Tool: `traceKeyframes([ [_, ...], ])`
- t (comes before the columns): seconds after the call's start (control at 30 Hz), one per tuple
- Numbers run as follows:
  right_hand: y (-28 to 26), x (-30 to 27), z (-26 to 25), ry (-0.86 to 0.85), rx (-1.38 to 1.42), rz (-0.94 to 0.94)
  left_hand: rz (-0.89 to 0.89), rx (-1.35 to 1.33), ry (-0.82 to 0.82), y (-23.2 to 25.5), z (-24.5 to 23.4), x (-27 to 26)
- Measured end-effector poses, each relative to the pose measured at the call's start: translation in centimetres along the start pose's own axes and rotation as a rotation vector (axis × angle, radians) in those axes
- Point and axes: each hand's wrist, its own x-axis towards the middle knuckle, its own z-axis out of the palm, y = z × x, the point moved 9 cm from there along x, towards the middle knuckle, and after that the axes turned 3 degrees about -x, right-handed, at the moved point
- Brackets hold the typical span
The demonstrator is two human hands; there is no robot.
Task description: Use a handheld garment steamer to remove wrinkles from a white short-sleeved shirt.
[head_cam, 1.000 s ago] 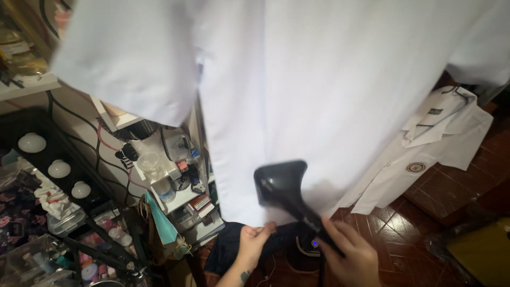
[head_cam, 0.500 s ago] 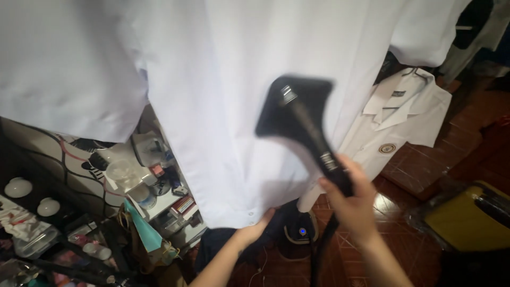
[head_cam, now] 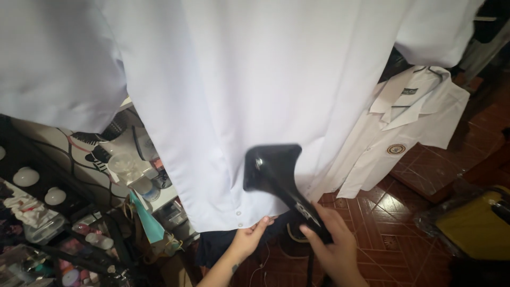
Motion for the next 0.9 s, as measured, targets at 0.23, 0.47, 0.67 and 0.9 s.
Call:
traceKeyframes([
  [0.23,-2.3,1.0,0.0,-0.048,-0.249,-0.157,0.104,-0.109,-0.054,0.4,1.3,0.4],
  [0.47,-1.5,0.5,-0.6,0.056,-0.316,-0.211,0.002,-0.053,-0.005,-3.0,0.6,1.5],
  [0.67,0.5,0.2,-2.1,0.152,-0.236,-0.259,0.059,0.01,-0.152,-0.3,0.7,-0.7],
  [0.9,3.1,-0.8,0.0,0.102,-0.225,-0.285,-0.069,0.154,0.033,-2.4,-10.1,-4.7],
])
